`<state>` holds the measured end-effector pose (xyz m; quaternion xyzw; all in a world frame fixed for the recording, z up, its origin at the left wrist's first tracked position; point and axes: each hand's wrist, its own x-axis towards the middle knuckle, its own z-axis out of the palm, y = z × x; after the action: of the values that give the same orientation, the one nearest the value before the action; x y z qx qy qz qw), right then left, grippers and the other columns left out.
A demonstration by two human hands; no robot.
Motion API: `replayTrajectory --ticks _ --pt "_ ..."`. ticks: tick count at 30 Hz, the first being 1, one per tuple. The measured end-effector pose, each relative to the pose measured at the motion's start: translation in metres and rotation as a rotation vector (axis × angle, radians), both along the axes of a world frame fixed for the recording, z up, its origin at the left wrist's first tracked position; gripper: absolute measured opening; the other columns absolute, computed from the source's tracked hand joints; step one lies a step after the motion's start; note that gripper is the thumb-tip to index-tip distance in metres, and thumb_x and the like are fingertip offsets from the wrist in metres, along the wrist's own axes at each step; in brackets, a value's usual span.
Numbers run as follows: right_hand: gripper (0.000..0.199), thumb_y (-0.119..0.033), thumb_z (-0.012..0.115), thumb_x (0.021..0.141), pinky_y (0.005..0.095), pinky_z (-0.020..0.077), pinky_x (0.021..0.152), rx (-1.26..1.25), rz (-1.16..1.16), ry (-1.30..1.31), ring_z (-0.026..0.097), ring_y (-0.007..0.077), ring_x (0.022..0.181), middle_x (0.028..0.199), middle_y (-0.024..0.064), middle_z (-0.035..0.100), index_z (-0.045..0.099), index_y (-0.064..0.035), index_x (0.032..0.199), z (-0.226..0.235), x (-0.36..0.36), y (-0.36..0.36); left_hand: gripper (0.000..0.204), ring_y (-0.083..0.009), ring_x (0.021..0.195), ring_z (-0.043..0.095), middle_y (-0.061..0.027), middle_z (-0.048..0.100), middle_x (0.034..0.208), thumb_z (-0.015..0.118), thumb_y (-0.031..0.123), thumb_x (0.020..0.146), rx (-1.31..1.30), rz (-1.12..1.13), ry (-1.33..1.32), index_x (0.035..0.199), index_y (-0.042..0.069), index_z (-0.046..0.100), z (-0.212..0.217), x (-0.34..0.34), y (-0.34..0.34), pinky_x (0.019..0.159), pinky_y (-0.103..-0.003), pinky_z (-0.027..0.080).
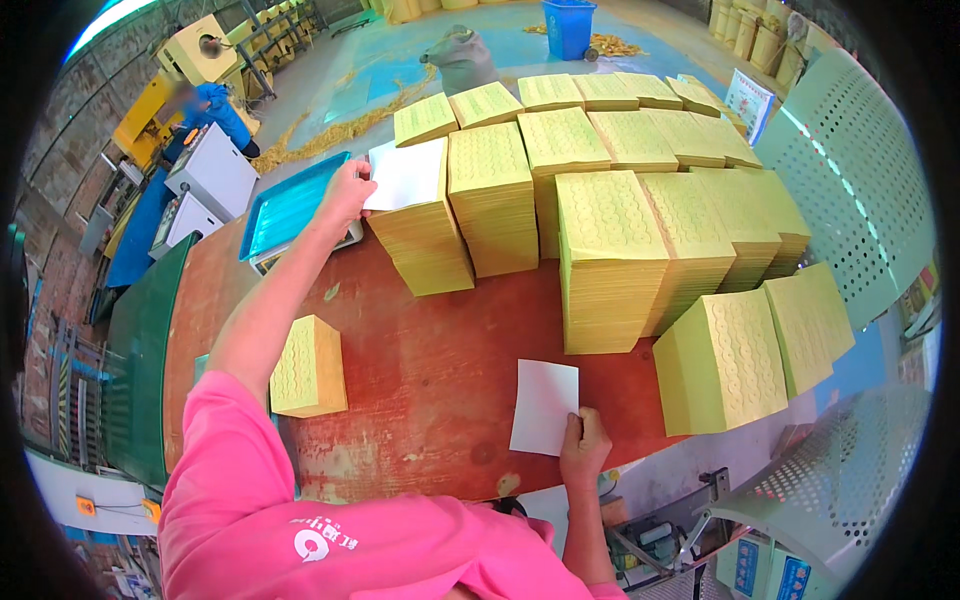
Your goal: Package and weigh bundles of paper products using a strapping machine and an electronic scale.
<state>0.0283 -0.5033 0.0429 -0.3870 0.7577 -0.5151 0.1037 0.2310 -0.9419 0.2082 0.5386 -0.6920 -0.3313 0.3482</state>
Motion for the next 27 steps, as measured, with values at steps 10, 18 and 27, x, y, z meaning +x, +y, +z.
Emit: replayTrajectory --ticks 10,18,27 --pt "0.002 0.001 0.058 0.086 0.0333 0.0452 0.057 -0.008 -0.002 0.032 0.055 0.0286 0.060 0.072 0.0179 0.056 0.056 0.0007 0.087 -0.001 0.002 -0.001 0.028 -0.0200 0.069 0.063 -0.0113 0.064 0.083 0.056 0.006 0.082 -0.320 0.027 -0.375 0.109 0.005 0.061 -0.013 -0.002 -0.012 0.056 -0.035 0.050" --pt "0.002 0.000 0.058 0.087 0.0333 0.0460 0.058 0.006 -0.004 0.037 0.057 0.0284 0.061 0.072 0.0174 0.057 0.057 -0.0002 0.088 0.004 0.002 -0.001 0.025 -0.0342 0.095 0.065 -0.0173 0.068 0.100 0.055 0.017 0.083 -0.318 0.026 -0.705 0.105 0.011 0.065 0.016 0.001 0.001 0.079 -0.047 0.051" --pt "0.004 -0.001 0.059 0.087 0.0324 0.0470 0.058 0.034 -0.021 -0.011 0.060 0.0234 0.062 0.074 0.0159 0.061 0.061 -0.0002 0.090 0.003 0.006 -0.001 0.025 -0.0346 0.099 0.061 -0.0177 0.064 0.107 0.054 0.014 0.089 -0.801 -0.490 -0.479 0.108 0.002 0.065 0.028 -0.049 -0.043 0.086 -0.042 0.048"
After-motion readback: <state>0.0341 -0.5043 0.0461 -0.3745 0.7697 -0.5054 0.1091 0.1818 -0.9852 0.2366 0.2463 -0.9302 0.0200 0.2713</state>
